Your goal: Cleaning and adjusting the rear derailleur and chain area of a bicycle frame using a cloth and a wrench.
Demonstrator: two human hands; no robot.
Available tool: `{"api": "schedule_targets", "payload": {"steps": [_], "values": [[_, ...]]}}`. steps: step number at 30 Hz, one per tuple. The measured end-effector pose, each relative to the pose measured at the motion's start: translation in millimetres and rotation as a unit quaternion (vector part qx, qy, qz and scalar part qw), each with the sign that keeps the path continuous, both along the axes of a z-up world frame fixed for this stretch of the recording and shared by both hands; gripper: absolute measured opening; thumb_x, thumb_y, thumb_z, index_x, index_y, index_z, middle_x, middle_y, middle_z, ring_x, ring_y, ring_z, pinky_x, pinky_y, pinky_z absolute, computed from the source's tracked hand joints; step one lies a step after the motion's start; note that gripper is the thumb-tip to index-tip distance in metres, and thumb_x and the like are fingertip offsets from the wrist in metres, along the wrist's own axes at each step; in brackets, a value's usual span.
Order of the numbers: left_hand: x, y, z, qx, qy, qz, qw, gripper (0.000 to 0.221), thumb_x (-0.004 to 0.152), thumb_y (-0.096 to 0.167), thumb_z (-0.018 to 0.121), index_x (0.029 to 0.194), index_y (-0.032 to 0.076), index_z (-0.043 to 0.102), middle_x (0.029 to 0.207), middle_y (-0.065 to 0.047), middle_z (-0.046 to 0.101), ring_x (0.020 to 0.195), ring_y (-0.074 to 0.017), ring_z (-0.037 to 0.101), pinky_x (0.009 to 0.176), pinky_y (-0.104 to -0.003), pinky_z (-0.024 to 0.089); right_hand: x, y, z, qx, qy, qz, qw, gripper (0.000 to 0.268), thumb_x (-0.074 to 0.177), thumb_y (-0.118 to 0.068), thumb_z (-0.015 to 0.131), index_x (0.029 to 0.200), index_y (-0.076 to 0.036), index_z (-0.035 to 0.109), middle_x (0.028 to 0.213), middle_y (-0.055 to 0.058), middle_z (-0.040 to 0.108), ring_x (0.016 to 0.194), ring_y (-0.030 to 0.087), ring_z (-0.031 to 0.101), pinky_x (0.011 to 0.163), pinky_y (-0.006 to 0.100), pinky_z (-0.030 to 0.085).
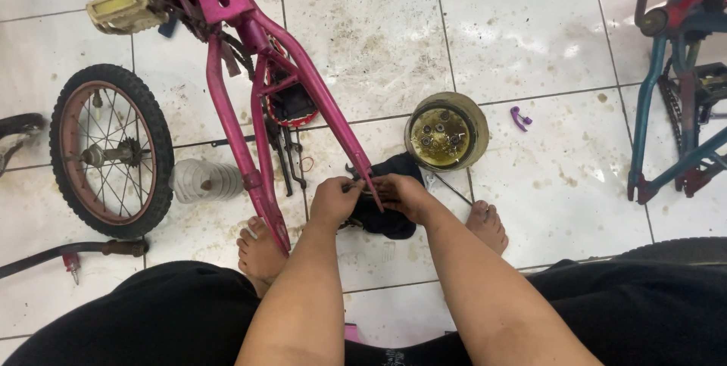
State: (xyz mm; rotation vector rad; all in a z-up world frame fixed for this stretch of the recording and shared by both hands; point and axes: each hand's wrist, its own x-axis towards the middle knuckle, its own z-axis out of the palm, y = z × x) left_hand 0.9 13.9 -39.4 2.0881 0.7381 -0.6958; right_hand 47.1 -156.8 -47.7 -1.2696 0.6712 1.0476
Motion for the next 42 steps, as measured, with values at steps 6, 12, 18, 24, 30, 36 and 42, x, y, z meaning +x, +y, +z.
{"api": "schedule_targets", "payload": {"steps": [6, 12, 18, 24, 30, 36, 42], "values": [[5.9, -1.9, 2.4, -0.003, -0.013, 0.009, 1.000, 0.037, 0.096, 0.037, 0.060, 0.117, 0.011, 0.078, 0.109, -0.011, 0.078, 0.112, -0.0286, 0.070, 0.095, -0.041, 0.058, -5.2, 1.4, 15.2, -0.006, -0.045, 0.000, 0.999, 0.049, 0.089, -0.019, 0.077, 0.131, 0.006, 0.067, 0.134, 0.028, 0.063, 0.131, 0.042, 0.057, 0.105, 0.044, 0.055], [7.1, -5.0, -13.3, 0.003, -0.020, 0.012, 1.000, 0.028, 0.089, 0.036, 0.065, 0.100, 0.016, 0.081, 0.093, -0.008, 0.078, 0.102, -0.0310, 0.073, 0.087, -0.043, 0.059, -11.6, -5.1, -28.3, -0.029, -0.039, -0.055, 0.997, 0.057, 0.082, -0.016, 0.088, 0.127, 0.011, 0.065, 0.131, 0.030, 0.063, 0.127, 0.041, 0.059, 0.100, 0.040, 0.060], [21.1, -15.8, 2.9, 0.004, -0.038, 0.048, 0.998, 0.020, 0.090, 0.029, 0.067, 0.088, 0.014, 0.079, 0.080, -0.010, 0.076, 0.088, -0.0292, 0.074, 0.084, -0.040, 0.057, -7.8, -2.2, -13.7, -0.034, -0.016, -0.101, 0.994, 0.059, 0.079, -0.013, 0.091, 0.125, 0.013, 0.065, 0.134, 0.030, 0.060, 0.130, 0.042, 0.057, 0.102, 0.039, 0.061], [14.0, -25.7, -7.4, -0.013, -0.005, 0.085, 0.996, 0.043, 0.094, 0.043, 0.070, 0.119, 0.008, 0.074, 0.117, -0.019, 0.075, 0.120, -0.0369, 0.067, 0.104, -0.048, 0.052, -5.1, -2.0, -29.1, -0.045, 0.008, -0.130, 0.990, 0.056, 0.079, -0.012, 0.091, 0.122, 0.014, 0.066, 0.135, 0.031, 0.058, 0.130, 0.042, 0.057, 0.101, 0.039, 0.062], [12.4, -24.6, -66.9, 0.047, -0.033, 0.036, 0.998, 0.038, 0.093, 0.046, 0.068, 0.105, 0.013, 0.082, 0.101, -0.011, 0.079, 0.104, -0.0312, 0.074, 0.093, -0.044, 0.058, -4.0, -1.0, -22.7, -0.079, 0.008, -0.119, 0.990, 0.050, 0.084, -0.012, 0.085, 0.124, 0.013, 0.066, 0.135, 0.031, 0.060, 0.129, 0.041, 0.058, 0.097, 0.038, 0.064], [20.4, -25.7, -41.8, 0.055, -0.001, 0.022, 0.998, 0.039, 0.093, 0.045, 0.067, 0.103, 0.011, 0.081, 0.100, -0.009, 0.080, 0.107, -0.0304, 0.073, 0.093, -0.041, 0.058, 0.5, 0.2, -33.6, -0.090, 0.016, -0.089, 0.992, 0.048, 0.089, -0.016, 0.080, 0.127, 0.011, 0.065, 0.136, 0.029, 0.059, 0.129, 0.039, 0.058, 0.099, 0.038, 0.062], [31.6, -34.6, -12.6, 0.071, 0.048, 0.031, 0.996, 0.041, 0.094, 0.046, 0.065, 0.110, 0.011, 0.081, 0.105, -0.011, 0.080, 0.112, -0.0314, 0.071, 0.095, -0.042, 0.057, 0.8, 2.6, -49.7, -0.097, 0.020, -0.061, 0.993, 0.043, 0.095, -0.019, 0.074, 0.128, 0.007, 0.066, 0.134, 0.026, 0.063, 0.125, 0.036, 0.063, 0.097, 0.038, 0.062]]}}
